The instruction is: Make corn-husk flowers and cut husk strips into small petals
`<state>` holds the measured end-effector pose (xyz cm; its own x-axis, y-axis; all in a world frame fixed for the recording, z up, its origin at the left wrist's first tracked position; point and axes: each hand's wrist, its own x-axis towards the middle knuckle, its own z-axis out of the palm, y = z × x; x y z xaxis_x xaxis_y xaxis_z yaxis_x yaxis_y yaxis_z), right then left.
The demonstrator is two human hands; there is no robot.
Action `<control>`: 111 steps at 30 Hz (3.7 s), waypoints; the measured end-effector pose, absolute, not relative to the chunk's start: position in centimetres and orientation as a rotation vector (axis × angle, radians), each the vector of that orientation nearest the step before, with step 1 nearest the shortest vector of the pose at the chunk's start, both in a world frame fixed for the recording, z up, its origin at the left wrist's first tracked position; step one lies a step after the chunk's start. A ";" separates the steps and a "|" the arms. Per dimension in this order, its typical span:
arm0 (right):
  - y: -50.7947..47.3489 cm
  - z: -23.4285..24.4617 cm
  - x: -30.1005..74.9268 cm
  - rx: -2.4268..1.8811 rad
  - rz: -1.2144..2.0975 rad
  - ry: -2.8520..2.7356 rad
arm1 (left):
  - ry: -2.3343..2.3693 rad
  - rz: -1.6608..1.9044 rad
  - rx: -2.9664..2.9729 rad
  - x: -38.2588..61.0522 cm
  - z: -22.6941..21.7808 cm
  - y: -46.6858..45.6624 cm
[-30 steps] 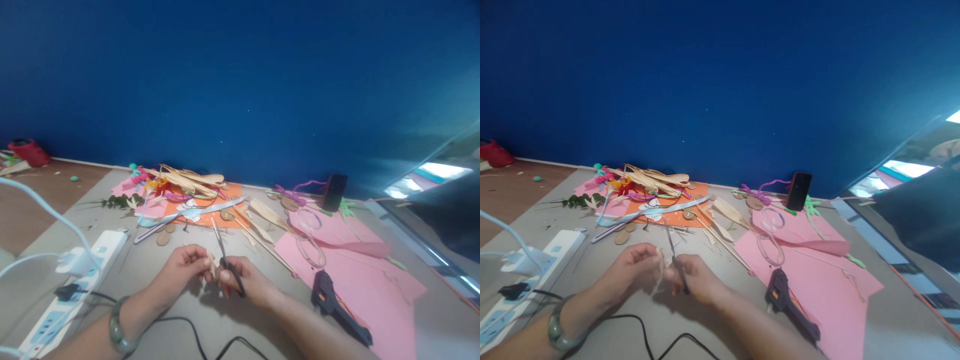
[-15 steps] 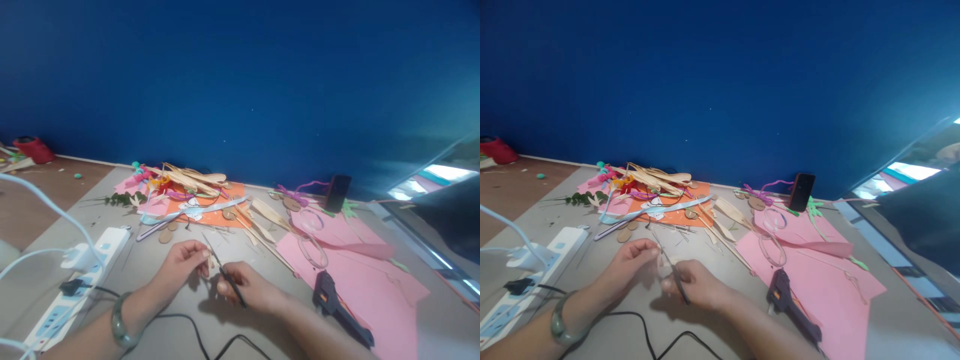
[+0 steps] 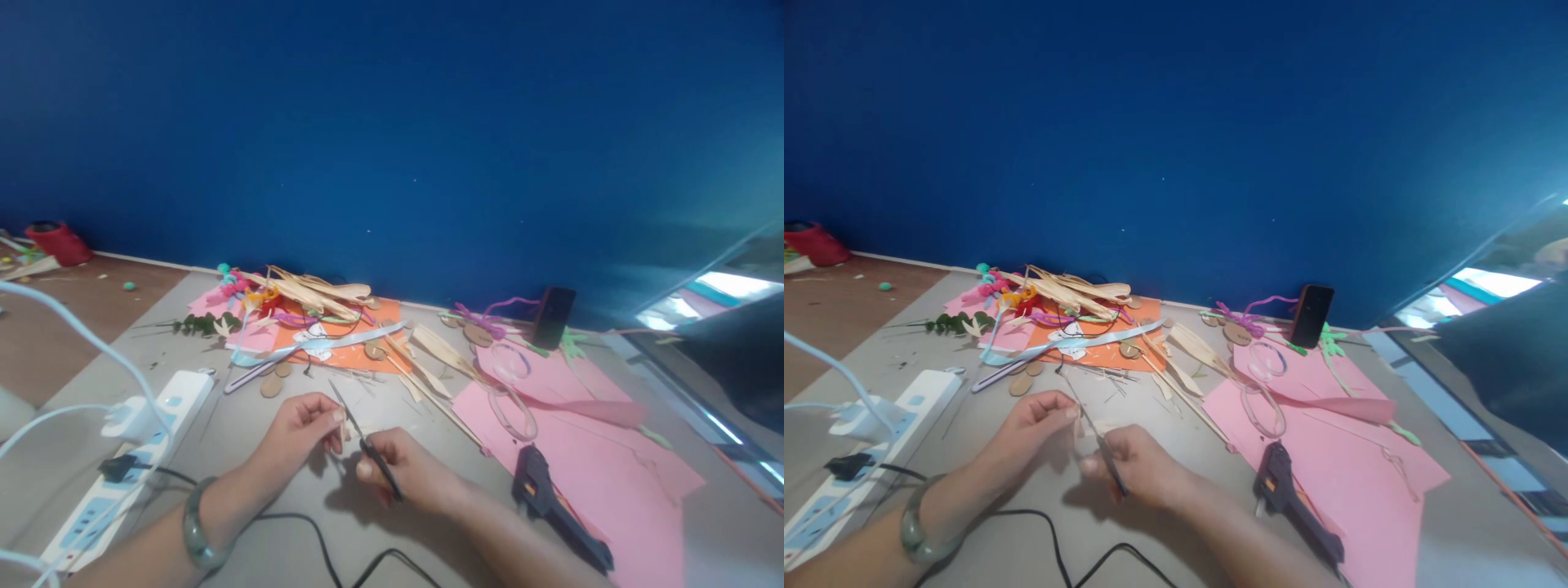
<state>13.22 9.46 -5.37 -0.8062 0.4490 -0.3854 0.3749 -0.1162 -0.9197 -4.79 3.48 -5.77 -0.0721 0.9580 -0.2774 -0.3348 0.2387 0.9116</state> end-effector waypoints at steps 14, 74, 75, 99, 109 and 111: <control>9.4 -5.5 13.1 -1.018 2.055 -1.986 | 1.137 1.248 0.705 -4.8 -5.6 3.4; 9.4 -4.1 13.2 -1.288 1.106 -2.621 | 1.228 1.255 0.760 -5.2 -6.6 3.5; 9.4 -3.8 13.1 -1.321 1.030 -2.634 | 1.223 1.261 0.754 -5.1 -6.5 3.5; 9.4 -2.7 13.5 -1.388 0.767 -2.733 | 1.209 1.274 0.826 -5.1 -7.0 3.4; 9.7 -2.5 13.4 -1.429 0.867 -2.745 | 1.244 1.257 0.812 -5.0 -6.7 3.3; 9.7 -2.4 13.4 -1.428 0.870 -2.753 | 1.241 1.254 0.818 -5.0 -6.7 3.3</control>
<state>13.35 9.74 -2.44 -0.6044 0.7351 -0.3070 0.7781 0.4619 -0.4257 -4.97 3.31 -6.72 -0.1237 0.9666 -0.2243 -0.2339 0.1913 0.9533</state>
